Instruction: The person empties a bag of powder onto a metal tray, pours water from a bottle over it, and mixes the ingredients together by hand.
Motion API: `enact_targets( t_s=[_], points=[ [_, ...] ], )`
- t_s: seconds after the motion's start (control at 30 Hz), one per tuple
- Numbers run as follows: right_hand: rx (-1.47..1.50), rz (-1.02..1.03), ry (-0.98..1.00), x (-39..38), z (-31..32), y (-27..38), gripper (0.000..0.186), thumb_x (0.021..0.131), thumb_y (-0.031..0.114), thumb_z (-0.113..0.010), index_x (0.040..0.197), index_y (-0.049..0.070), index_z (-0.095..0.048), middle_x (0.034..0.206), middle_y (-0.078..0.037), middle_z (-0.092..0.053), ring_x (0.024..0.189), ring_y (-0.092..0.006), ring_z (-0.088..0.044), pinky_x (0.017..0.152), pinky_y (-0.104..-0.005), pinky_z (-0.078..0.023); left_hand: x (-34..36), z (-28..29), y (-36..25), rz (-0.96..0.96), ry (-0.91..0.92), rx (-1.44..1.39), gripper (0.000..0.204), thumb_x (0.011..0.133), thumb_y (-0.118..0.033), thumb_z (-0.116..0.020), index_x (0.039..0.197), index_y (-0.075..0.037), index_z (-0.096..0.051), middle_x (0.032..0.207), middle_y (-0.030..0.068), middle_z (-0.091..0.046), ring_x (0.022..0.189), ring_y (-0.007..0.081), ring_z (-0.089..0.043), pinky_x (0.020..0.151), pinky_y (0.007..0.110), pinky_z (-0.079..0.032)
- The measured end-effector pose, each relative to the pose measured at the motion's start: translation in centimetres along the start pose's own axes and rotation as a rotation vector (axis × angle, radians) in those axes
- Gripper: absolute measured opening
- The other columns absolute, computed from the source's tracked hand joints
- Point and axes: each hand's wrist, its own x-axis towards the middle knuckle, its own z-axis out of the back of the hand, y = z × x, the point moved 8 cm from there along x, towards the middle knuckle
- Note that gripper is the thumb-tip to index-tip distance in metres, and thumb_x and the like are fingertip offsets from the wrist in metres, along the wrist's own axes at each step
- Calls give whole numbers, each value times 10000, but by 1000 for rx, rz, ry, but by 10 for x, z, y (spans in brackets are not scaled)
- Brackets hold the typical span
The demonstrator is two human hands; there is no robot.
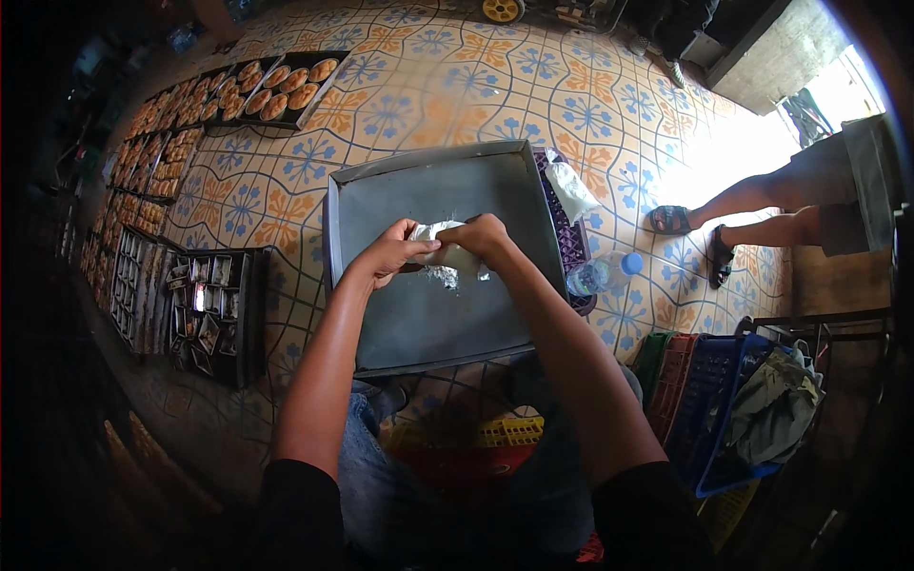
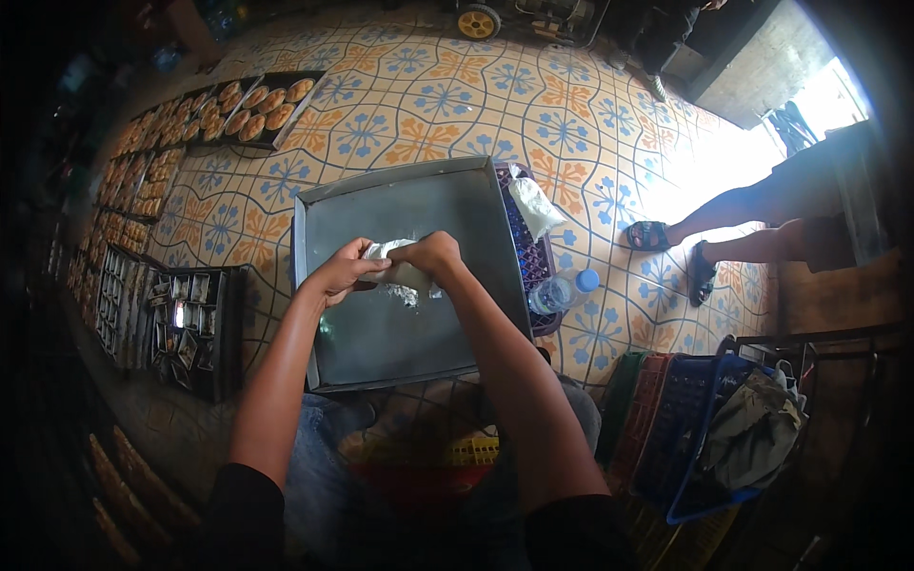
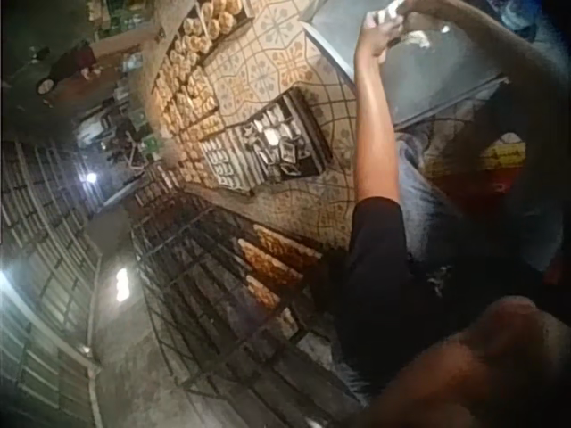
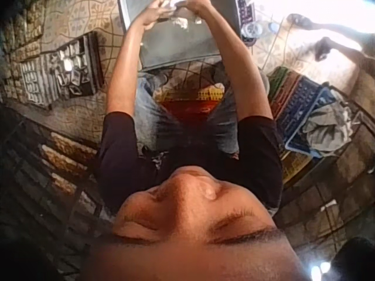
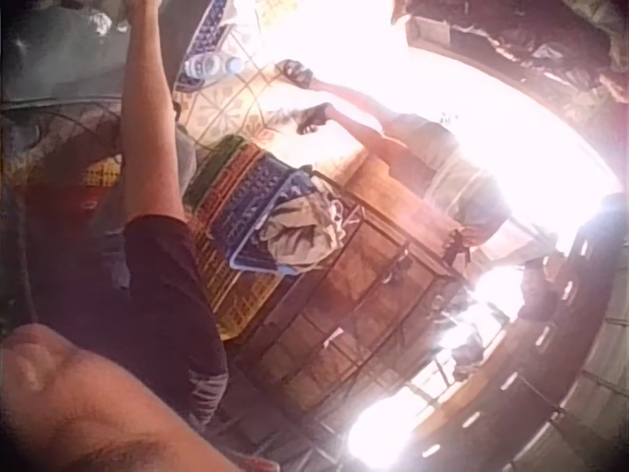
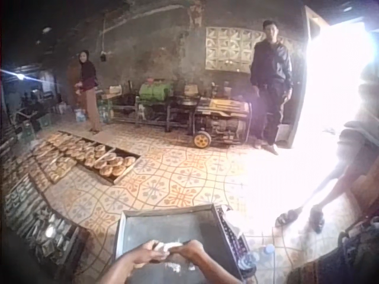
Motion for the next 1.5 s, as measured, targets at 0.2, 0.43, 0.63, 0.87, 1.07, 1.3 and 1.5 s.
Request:
enact_targets(
  t_s=[0.2,0.43,0.63,0.87,1.07,1.3,1.5],
  points=[
    [-165,-36,-145,-4,10,7,658,590,477,-887,941,-64,-755,955,-181,-755,869,-255,-751,764,-346,-595,18,10,14,-10,-163,105,546,861,-318,-815,1229,-42,-522,1098,78,-609,949,148,-628,755,317,-571],
    [56,-124,-15,-12,3,-13,521,678,434,-858,924,-16,-770,855,-128,-739,769,-238,-729,671,-330,-578,7,6,0,-47,-311,397,572,870,-399,-806,1194,10,-573,990,85,-663,819,122,-631,690,271,-552],
    [653,-20,250,-23,13,-35,440,817,296,-771,1152,18,-705,994,-117,-692,791,-228,-683,639,-374,-557,6,-15,-10,-141,111,-22,494,923,-260,-765,1266,27,-555,1077,89,-676,949,128,-679,845,241,-565],
    [684,94,352,-43,16,3,569,843,120,-756,1367,71,-540,1147,-121,-635,968,-250,-666,701,-422,-576,10,3,-15,-162,45,-86,523,874,-213,-817,1269,36,-580,1064,101,-697,910,136,-702,819,252,-583],
    [741,166,471,-31,3,1,542,855,65,-725,1359,81,-528,1193,-123,-622,1048,-290,-668,753,-462,-622,21,15,0,-222,30,-53,421,863,-190,-820,1194,-2,-641,999,105,-715,856,153,-705,710,292,-585],
    [755,46,460,-43,-5,-13,630,847,13,-732,1415,69,-465,1249,-158,-592,1060,-338,-655,765,-509,-602,12,6,12,-182,23,-32,507,868,-255,-828,1241,18,-618,1038,79,-703,923,128,-684,785,262,-569],
    [753,58,474,-36,-7,-10,573,861,-18,-700,1385,75,-488,1228,-159,-600,1041,-350,-658,754,-525,-607,7,8,2,-164,39,-1,563,875,-322,-817,1259,37,-617,1046,91,-706,881,120,-682,753,256,-550]
  ],
)
